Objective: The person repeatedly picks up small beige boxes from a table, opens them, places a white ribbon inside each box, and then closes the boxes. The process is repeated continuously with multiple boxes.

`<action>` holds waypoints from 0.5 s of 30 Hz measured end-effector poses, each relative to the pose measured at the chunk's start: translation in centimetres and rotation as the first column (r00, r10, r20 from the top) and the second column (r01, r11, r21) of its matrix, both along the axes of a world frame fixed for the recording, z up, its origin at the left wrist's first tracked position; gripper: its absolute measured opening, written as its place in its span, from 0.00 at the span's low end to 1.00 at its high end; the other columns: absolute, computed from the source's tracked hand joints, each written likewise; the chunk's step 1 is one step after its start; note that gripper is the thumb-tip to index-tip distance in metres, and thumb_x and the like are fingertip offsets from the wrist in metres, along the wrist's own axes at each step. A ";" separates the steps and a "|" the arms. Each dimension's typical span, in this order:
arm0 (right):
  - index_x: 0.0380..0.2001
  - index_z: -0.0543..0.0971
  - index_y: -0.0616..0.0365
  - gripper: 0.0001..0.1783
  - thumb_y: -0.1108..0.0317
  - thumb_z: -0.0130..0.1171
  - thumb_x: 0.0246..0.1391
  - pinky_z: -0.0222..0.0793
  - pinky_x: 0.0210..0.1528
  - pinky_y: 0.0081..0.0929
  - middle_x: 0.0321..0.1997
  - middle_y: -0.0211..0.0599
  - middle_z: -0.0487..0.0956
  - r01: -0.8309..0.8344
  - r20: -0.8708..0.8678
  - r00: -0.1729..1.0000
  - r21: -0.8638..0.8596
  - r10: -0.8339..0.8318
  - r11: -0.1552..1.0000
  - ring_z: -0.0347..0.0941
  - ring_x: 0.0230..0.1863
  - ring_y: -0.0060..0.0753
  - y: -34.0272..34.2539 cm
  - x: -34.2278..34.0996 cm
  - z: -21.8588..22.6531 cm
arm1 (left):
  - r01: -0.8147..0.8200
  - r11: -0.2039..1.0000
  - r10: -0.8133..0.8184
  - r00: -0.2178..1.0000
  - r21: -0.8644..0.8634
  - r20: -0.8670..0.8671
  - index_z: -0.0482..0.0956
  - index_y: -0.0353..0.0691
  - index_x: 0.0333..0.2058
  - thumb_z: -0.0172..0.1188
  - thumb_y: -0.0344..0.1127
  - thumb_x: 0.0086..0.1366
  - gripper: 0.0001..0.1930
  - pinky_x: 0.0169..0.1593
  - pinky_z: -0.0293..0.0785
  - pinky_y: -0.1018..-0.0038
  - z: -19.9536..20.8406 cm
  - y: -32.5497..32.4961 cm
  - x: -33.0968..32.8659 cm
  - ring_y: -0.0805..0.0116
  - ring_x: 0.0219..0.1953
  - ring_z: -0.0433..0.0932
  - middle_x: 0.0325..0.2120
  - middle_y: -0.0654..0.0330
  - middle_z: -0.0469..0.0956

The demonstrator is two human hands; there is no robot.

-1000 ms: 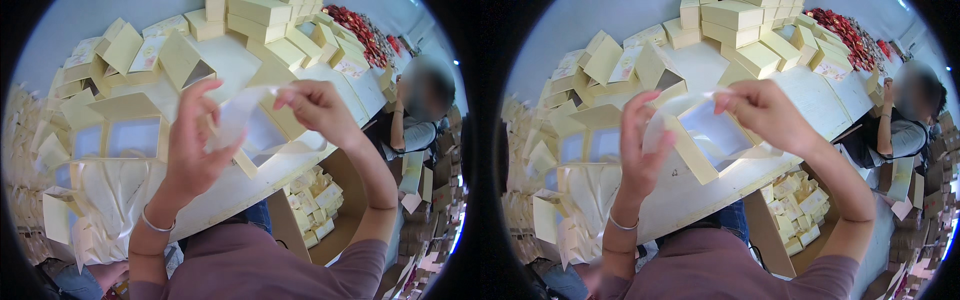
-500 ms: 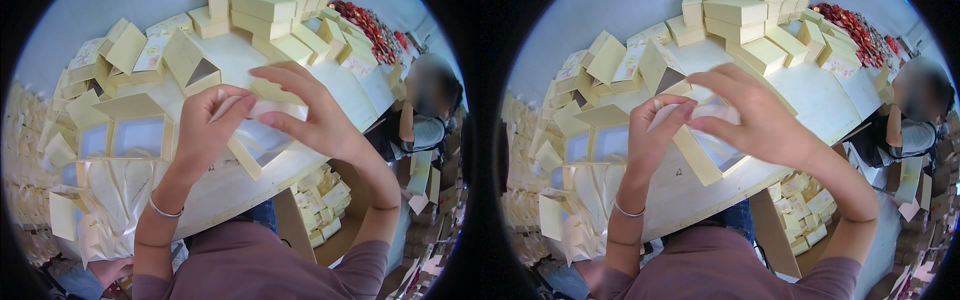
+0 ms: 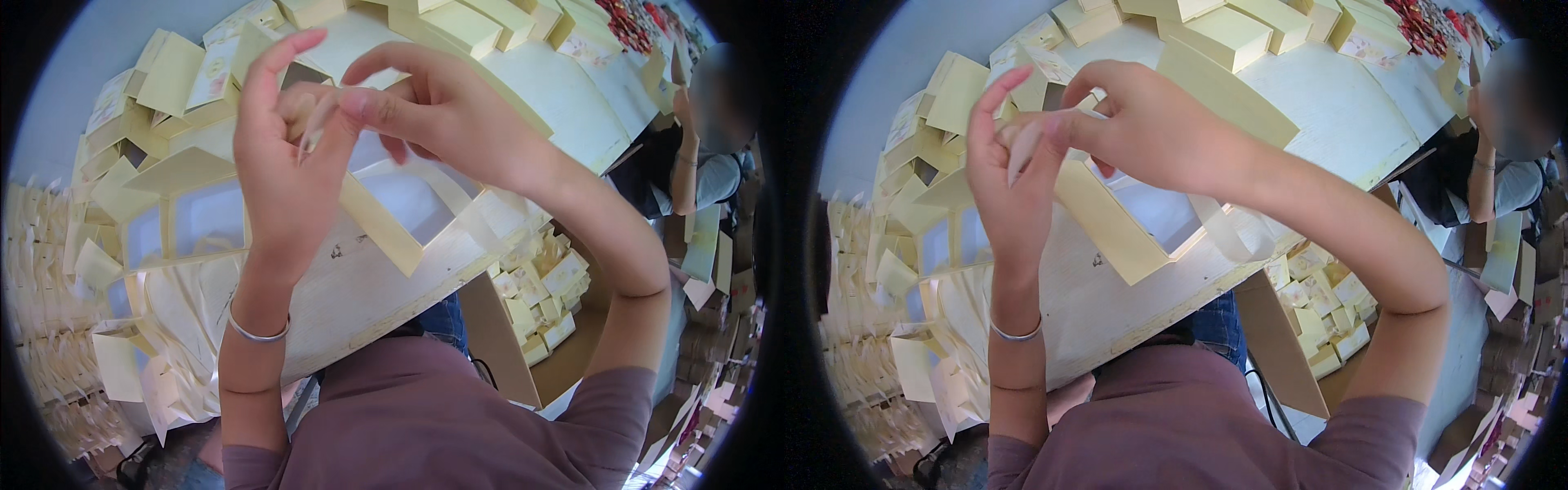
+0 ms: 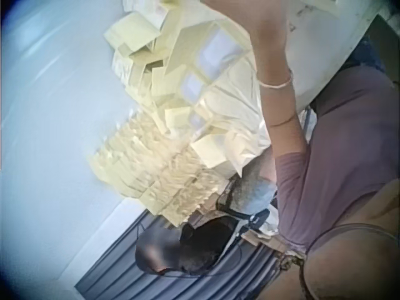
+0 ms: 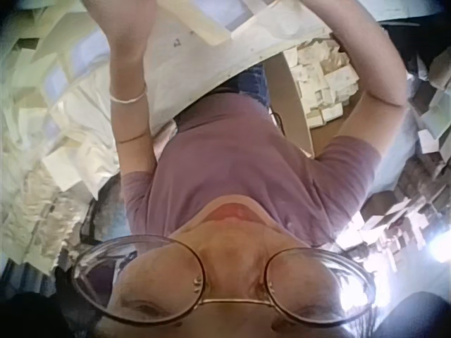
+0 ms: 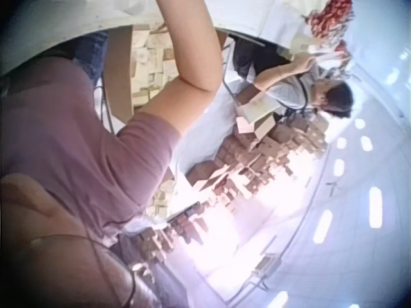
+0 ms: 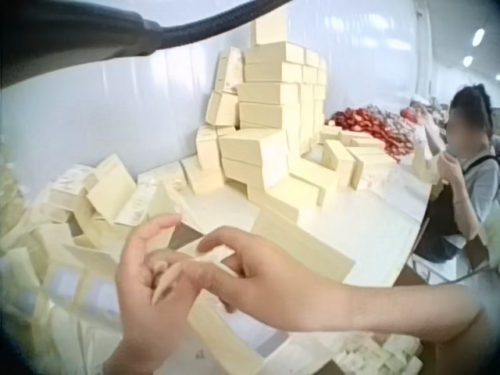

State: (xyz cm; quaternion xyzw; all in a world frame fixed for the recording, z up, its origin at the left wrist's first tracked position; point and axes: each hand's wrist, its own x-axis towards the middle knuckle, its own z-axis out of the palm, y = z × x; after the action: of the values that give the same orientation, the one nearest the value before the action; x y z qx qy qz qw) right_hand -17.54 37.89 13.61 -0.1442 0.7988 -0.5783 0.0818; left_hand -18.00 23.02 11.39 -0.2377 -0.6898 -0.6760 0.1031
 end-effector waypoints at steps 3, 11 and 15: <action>0.30 0.75 0.64 0.17 0.58 0.52 0.48 0.65 0.28 0.24 0.22 0.38 0.75 -0.099 -0.156 0.980 0.152 0.122 0.983 0.71 0.25 0.27 0.7 -2.5 1.3 | -0.138 0.990 0.134 0.976 -0.013 -0.172 0.60 0.35 0.50 0.55 0.25 0.55 0.23 0.26 0.59 0.88 0.1 -0.3 -0.8 0.84 0.24 0.64 0.22 0.66 0.69; 0.26 0.75 0.65 0.07 0.72 0.50 0.47 0.65 0.26 0.25 0.21 0.41 0.75 0.093 -0.515 0.856 0.248 0.051 0.964 0.70 0.23 0.31 2.5 -3.5 2.7 | -0.192 0.978 0.204 0.956 0.079 -0.211 0.65 0.30 0.38 0.48 0.31 0.57 0.12 0.25 0.53 0.84 -3.0 -7.1 3.2 0.78 0.19 0.55 0.18 0.64 0.58; 0.21 0.70 0.63 0.03 0.76 0.53 0.40 0.63 0.26 0.37 0.18 0.46 0.70 -0.158 -0.294 0.890 0.521 0.350 0.839 0.68 0.23 0.48 3.2 -0.2 -7.6 | -0.115 0.882 0.151 0.988 -0.457 0.042 0.73 0.35 0.24 0.54 0.23 0.48 0.03 0.23 0.56 0.81 -7.9 -8.2 5.8 0.74 0.19 0.63 0.19 0.60 0.70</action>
State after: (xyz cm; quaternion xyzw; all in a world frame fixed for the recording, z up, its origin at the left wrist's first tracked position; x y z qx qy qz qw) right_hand -17.71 41.09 6.00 -0.3341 0.8910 -0.3053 0.0372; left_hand -12.18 14.86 3.52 -0.1811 -0.8466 -0.4963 0.0645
